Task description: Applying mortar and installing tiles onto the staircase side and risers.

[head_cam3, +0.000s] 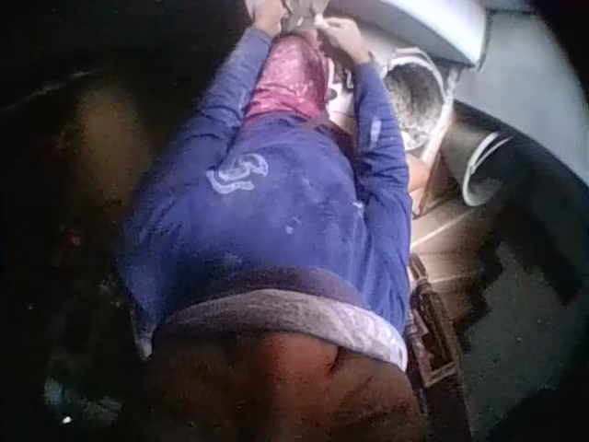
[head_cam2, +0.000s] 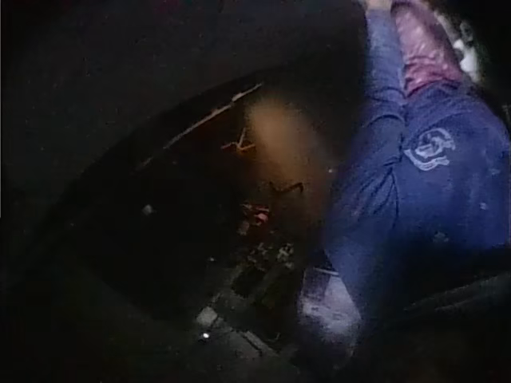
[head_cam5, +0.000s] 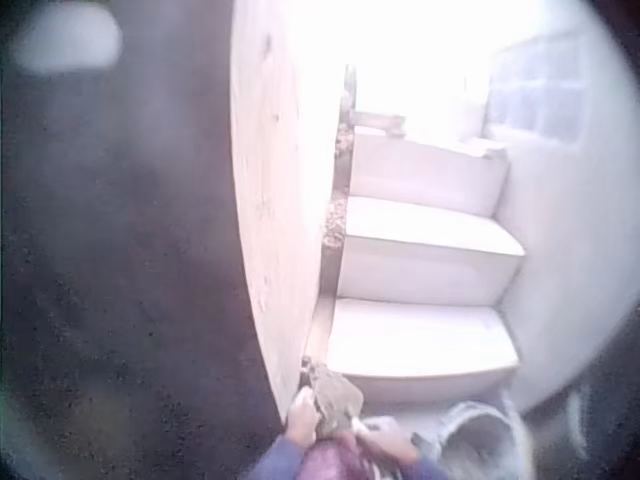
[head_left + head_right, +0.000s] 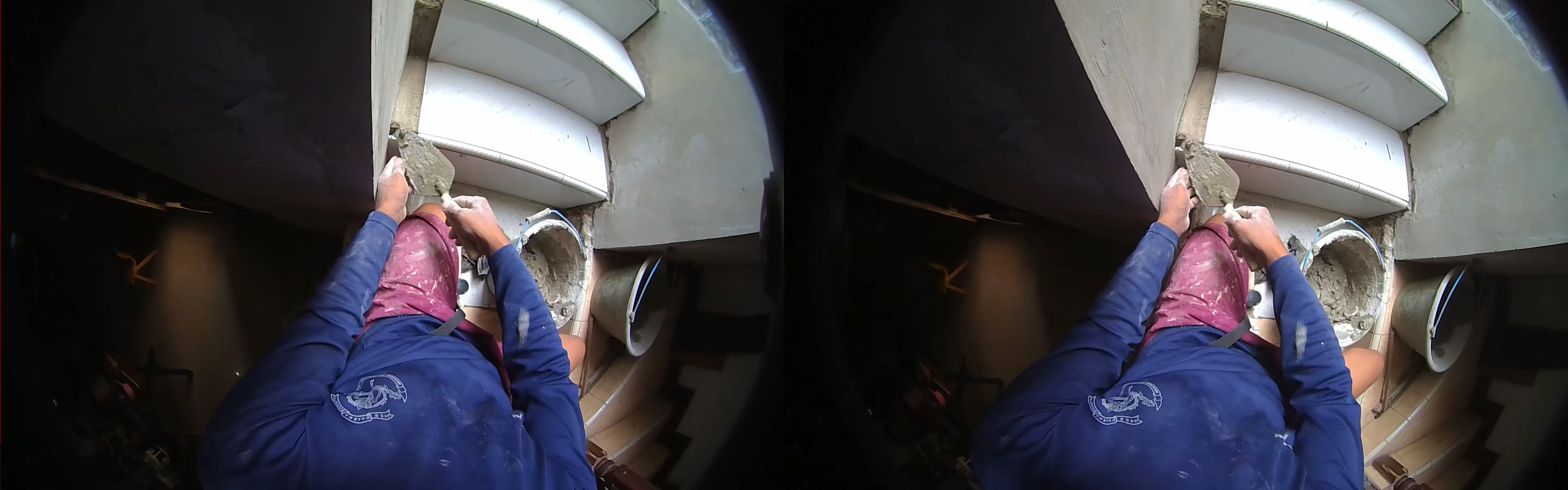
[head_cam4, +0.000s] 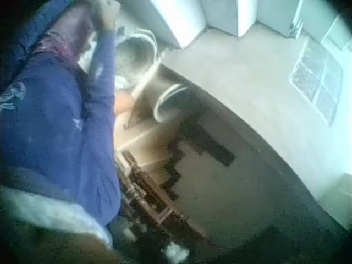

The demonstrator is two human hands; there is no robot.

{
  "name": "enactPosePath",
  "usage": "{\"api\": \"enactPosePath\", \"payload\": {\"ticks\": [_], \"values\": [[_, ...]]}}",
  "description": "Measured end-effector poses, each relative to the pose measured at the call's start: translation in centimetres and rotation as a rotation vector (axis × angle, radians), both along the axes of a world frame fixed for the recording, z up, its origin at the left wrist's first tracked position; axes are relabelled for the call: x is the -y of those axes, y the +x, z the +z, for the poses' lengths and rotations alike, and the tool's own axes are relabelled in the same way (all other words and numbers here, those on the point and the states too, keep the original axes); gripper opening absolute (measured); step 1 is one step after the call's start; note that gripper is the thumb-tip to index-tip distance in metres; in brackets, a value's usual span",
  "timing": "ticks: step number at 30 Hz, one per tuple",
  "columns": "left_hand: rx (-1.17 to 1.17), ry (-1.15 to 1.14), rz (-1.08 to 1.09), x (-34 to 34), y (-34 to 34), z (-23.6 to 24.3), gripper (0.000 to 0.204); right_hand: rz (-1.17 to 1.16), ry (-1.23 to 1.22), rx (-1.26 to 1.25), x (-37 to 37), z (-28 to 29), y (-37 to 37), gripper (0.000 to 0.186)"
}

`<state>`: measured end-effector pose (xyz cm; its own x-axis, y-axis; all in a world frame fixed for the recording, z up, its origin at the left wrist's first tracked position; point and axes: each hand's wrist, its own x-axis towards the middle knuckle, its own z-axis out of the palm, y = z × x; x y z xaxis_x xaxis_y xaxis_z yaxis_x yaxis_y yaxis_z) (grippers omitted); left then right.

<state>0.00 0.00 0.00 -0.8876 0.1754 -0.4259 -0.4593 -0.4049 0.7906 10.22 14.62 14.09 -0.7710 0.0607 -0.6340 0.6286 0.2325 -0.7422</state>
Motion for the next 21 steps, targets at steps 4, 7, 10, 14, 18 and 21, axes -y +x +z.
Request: {"api": "enactPosePath", "payload": {"ticks": [4,7,10,14,18,21], "values": [[0.028,-0.06,0.113,-1.1,0.0,3.0,0.051,0.09,0.37,-0.3,-0.5,0.5,1.3,0.028],[0.036,-0.082,0.153,-1.5,-0.6,3.1,0.045,0.086,0.528,-0.486,-0.2,0.4,1.6,0.028],[0.047,-0.109,0.195,-1.8,-0.6,2.3,0.042,0.068,0.641,-0.564,1.0,0.9,2.3,0.028],[-0.106,-0.182,0.345,-3.4,-1.2,2.3,0.035,0.097,0.896,-0.53,2.1,1.3,2.9,0.034],[-0.048,-0.095,0.457,-4.0,-3.1,3.4,0.032,0.106,0.947,-0.549,2.7,0.9,3.0,0.035],[0.157,0.036,0.495,-4.2,-3.9,4.6,0.033,0.12,0.986,-0.588,2.4,0.3,3.1,0.038]]}}
